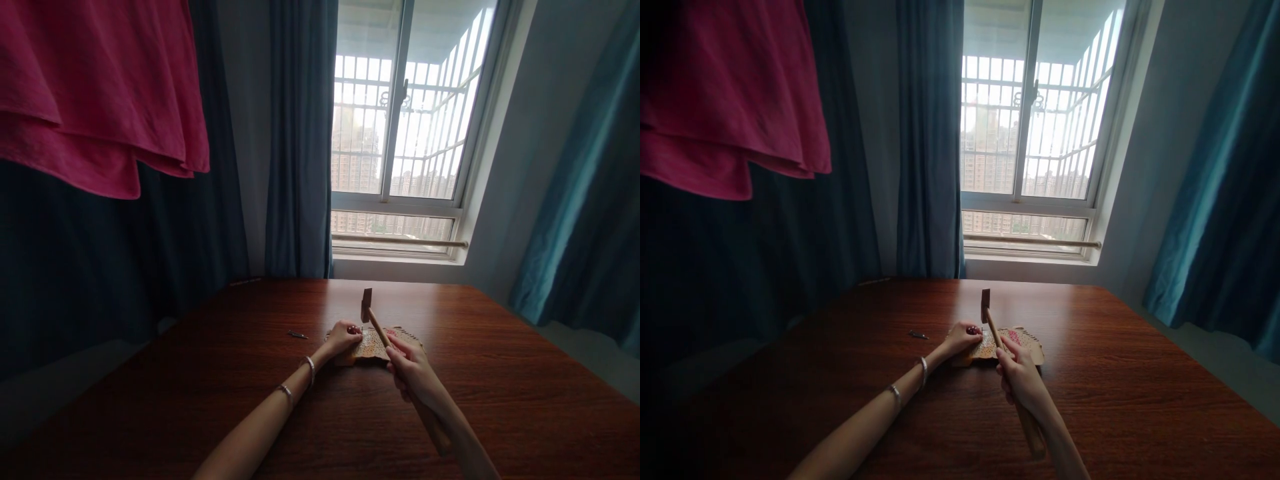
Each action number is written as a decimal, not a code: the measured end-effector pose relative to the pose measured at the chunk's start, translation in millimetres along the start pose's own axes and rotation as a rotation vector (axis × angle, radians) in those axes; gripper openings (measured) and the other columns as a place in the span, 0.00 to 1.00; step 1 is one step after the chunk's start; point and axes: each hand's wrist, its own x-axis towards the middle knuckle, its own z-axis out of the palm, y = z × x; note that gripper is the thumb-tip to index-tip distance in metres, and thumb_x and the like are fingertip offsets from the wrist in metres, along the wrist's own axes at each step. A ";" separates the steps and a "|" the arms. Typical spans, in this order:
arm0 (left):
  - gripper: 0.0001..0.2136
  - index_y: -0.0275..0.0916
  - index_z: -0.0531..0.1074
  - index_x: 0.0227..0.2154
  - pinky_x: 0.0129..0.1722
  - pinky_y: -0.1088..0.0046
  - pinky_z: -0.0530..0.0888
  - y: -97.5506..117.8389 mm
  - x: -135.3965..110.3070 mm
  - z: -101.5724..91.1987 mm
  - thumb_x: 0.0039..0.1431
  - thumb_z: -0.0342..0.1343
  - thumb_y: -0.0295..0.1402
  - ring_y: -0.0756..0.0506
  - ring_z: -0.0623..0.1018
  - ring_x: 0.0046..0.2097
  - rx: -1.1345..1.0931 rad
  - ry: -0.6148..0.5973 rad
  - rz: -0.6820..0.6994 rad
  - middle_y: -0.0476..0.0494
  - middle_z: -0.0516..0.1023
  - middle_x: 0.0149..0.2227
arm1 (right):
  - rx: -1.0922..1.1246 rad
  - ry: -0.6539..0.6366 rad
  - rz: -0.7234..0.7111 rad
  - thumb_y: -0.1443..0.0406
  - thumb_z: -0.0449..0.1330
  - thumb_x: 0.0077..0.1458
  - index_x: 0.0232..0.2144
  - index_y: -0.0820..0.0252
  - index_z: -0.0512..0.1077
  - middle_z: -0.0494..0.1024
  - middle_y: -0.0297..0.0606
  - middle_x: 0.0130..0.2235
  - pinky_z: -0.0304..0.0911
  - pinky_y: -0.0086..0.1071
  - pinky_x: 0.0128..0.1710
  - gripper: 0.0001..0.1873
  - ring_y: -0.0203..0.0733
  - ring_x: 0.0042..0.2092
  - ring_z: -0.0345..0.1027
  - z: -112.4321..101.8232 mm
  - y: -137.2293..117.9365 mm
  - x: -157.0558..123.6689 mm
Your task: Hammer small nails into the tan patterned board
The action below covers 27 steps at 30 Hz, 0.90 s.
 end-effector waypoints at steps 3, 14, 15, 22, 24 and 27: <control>0.12 0.32 0.78 0.28 0.29 0.78 0.65 -1.7 0.9 0.6 0.46 0.58 0.37 0.49 0.73 0.30 -0.004 0.007 0.013 0.45 0.78 0.27 | 0.002 -0.021 0.035 0.54 0.56 0.50 0.59 0.62 0.55 0.64 0.25 0.20 0.50 0.20 0.07 0.37 0.27 0.13 0.53 -2.7 -1.7 0.7; 0.13 0.32 0.78 0.29 0.28 0.77 0.63 2.7 -0.7 -0.9 0.47 0.57 0.37 0.48 0.73 0.30 0.040 -0.006 -0.021 0.45 0.79 0.28 | -0.018 0.001 0.038 0.53 0.56 0.50 0.60 0.61 0.55 0.65 0.25 0.20 0.48 0.19 0.07 0.37 0.27 0.13 0.53 -2.0 3.3 1.9; 0.13 0.32 0.78 0.29 0.28 0.77 0.63 2.0 -0.6 -0.6 0.47 0.57 0.37 0.48 0.73 0.30 0.027 -0.010 -0.013 0.45 0.79 0.28 | -0.011 0.005 0.033 0.53 0.56 0.51 0.60 0.60 0.55 0.65 0.25 0.20 0.49 0.19 0.07 0.37 0.27 0.13 0.53 -1.9 3.3 1.6; 0.12 0.32 0.78 0.28 0.27 0.78 0.63 -2.5 1.0 1.0 0.47 0.58 0.37 0.48 0.72 0.29 -0.007 -0.001 0.014 0.45 0.78 0.27 | -0.030 -0.004 0.028 0.54 0.56 0.50 0.60 0.62 0.55 0.64 0.24 0.19 0.50 0.20 0.06 0.38 0.27 0.13 0.53 0.5 4.6 2.1; 0.12 0.32 0.77 0.28 0.27 0.78 0.63 -2.2 0.9 1.0 0.47 0.58 0.38 0.49 0.72 0.29 -0.010 -0.001 0.008 0.45 0.78 0.27 | -0.035 -0.001 0.018 0.54 0.56 0.51 0.60 0.62 0.55 0.64 0.25 0.20 0.50 0.20 0.06 0.38 0.27 0.13 0.53 1.3 4.8 1.7; 0.12 0.32 0.77 0.27 0.28 0.78 0.63 -0.6 0.5 0.9 0.47 0.57 0.38 0.48 0.72 0.29 -0.013 -0.008 0.001 0.45 0.78 0.27 | -0.010 0.017 -0.001 0.54 0.55 0.52 0.62 0.61 0.53 0.64 0.24 0.20 0.49 0.20 0.07 0.38 0.27 0.13 0.53 1.8 6.4 0.7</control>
